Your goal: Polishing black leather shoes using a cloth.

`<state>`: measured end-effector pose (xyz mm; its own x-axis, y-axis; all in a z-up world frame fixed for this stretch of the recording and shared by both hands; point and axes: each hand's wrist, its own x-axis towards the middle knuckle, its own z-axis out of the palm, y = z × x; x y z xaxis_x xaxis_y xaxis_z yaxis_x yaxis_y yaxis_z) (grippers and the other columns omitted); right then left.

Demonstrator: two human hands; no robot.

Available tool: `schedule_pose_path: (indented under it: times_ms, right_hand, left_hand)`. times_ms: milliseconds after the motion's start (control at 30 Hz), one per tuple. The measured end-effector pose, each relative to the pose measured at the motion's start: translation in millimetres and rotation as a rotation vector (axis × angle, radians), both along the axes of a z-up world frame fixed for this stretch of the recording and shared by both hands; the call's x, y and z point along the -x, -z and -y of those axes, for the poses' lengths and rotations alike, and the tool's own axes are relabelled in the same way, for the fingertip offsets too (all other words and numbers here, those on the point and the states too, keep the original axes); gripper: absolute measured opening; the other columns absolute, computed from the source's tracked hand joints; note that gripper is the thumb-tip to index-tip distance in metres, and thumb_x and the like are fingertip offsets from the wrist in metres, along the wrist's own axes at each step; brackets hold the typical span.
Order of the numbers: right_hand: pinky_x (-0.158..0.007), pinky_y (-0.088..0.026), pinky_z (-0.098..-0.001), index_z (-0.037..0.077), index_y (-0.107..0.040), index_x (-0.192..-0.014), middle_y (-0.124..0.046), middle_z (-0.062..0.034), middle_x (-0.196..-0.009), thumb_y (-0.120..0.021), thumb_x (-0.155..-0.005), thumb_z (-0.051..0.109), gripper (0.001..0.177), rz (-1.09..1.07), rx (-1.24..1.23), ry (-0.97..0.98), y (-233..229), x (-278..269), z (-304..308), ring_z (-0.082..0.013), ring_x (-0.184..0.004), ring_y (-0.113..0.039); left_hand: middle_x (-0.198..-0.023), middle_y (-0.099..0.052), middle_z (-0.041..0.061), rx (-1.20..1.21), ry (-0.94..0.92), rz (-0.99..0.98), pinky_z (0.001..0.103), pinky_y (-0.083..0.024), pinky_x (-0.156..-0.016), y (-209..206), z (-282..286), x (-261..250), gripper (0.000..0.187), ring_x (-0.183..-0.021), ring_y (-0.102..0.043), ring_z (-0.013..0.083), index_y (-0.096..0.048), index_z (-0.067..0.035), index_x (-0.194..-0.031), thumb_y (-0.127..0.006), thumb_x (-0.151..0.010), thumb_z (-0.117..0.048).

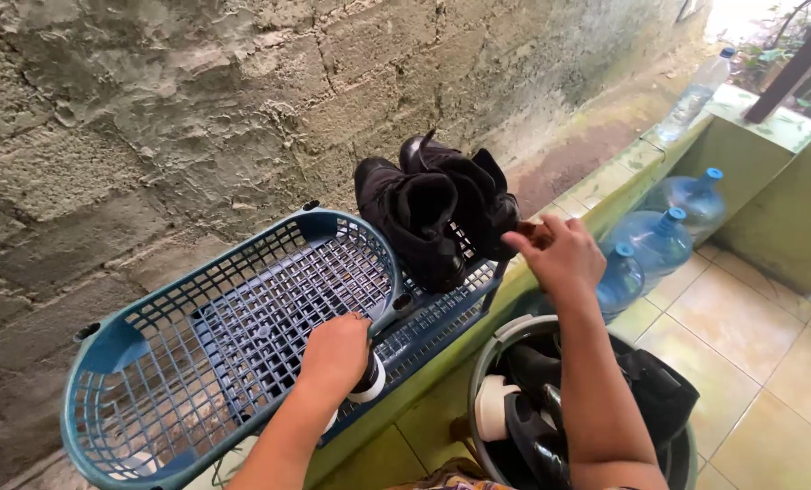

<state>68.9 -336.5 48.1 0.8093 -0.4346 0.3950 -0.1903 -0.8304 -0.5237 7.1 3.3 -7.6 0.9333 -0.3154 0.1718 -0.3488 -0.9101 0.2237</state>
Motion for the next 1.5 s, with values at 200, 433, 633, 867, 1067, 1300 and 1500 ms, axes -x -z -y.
schedule_pose_path:
  times_ms: [200,433,633,867,1067,1300,1500]
  right_hand:
    - [-0.079,-0.056,-0.0460,0.025,-0.034,-0.158,-0.072,-0.0116,-0.108,-0.077,-0.057,0.084,0.125,-0.326,0.247,-0.173,-2,-32,1,-0.0329,-0.098,-0.070]
    - [-0.086,-0.058,-0.0414,0.039,-0.042,-0.158,-0.083,-0.0039,-0.093,-0.070,-0.070,0.072,0.098,-0.579,0.073,-0.278,-3,-33,5,-0.0270,-0.094,-0.077]
    - [-0.082,-0.058,-0.0440,0.039,-0.043,-0.155,-0.078,-0.0063,-0.101,-0.075,-0.069,0.072,0.098,-0.517,0.152,-0.291,5,-35,14,-0.0307,-0.097,-0.073]
    - [-0.083,-0.057,-0.0465,0.041,-0.045,-0.156,-0.077,-0.0093,-0.106,-0.077,-0.069,0.069,0.097,-0.497,0.154,-0.277,14,-34,21,-0.0327,-0.099,-0.073]
    - [-0.085,-0.057,-0.0476,0.042,-0.048,-0.154,-0.078,-0.0095,-0.108,-0.075,-0.070,0.067,0.092,-0.471,0.131,-0.260,16,-34,21,-0.0330,-0.101,-0.072]
    - [-0.086,-0.056,-0.0492,0.040,-0.049,-0.156,-0.076,-0.0128,-0.112,-0.077,-0.069,0.067,0.095,-0.464,0.150,-0.240,23,-36,26,-0.0353,-0.105,-0.071]
    - [-0.084,-0.054,-0.0505,0.031,-0.050,-0.153,-0.074,-0.0077,-0.122,-0.080,-0.068,0.066,0.097,-0.307,0.122,-0.265,34,-24,45,-0.0359,-0.108,-0.068]
  left_hand:
    - [-0.088,-0.072,0.015,0.046,0.017,0.041,0.046,-0.057,-0.073,-1,-1,-1,0.014,-0.082,-0.070,0.0360,-0.076,-0.004,-0.091,-0.064,-0.085,-0.007]
    - [-0.088,-0.072,0.014,-0.028,-0.002,-0.011,0.046,-0.057,-0.074,-7,0,-2,0.013,-0.082,-0.070,0.0347,-0.076,-0.005,-0.093,-0.065,-0.089,-0.009]
    - [-0.092,-0.071,0.011,-0.088,-0.020,-0.150,0.046,-0.056,-0.079,-27,3,3,0.022,-0.094,-0.068,0.0327,-0.075,-0.007,-0.090,-0.079,-0.079,-0.026]
    - [-0.094,-0.070,0.010,-0.040,-0.045,-0.140,0.047,-0.056,-0.077,-20,-4,9,0.022,-0.093,-0.068,0.0328,-0.076,-0.012,-0.097,-0.077,-0.077,-0.020]
    - [-0.091,-0.071,0.009,-0.004,-0.010,-0.022,0.045,-0.057,-0.075,-2,-7,12,0.024,-0.091,-0.069,0.0307,-0.078,-0.013,-0.097,-0.063,-0.080,-0.006]
    - [-0.090,-0.071,0.010,0.027,-0.027,0.039,0.045,-0.057,-0.072,-3,-4,18,0.020,-0.090,-0.069,0.0316,-0.076,-0.010,-0.093,-0.067,-0.075,-0.007]
    - [-0.096,-0.070,0.009,0.043,-0.052,-0.035,0.047,-0.056,-0.074,-27,-2,30,0.030,-0.093,-0.068,0.0315,-0.075,-0.011,-0.102,-0.080,-0.073,-0.018]
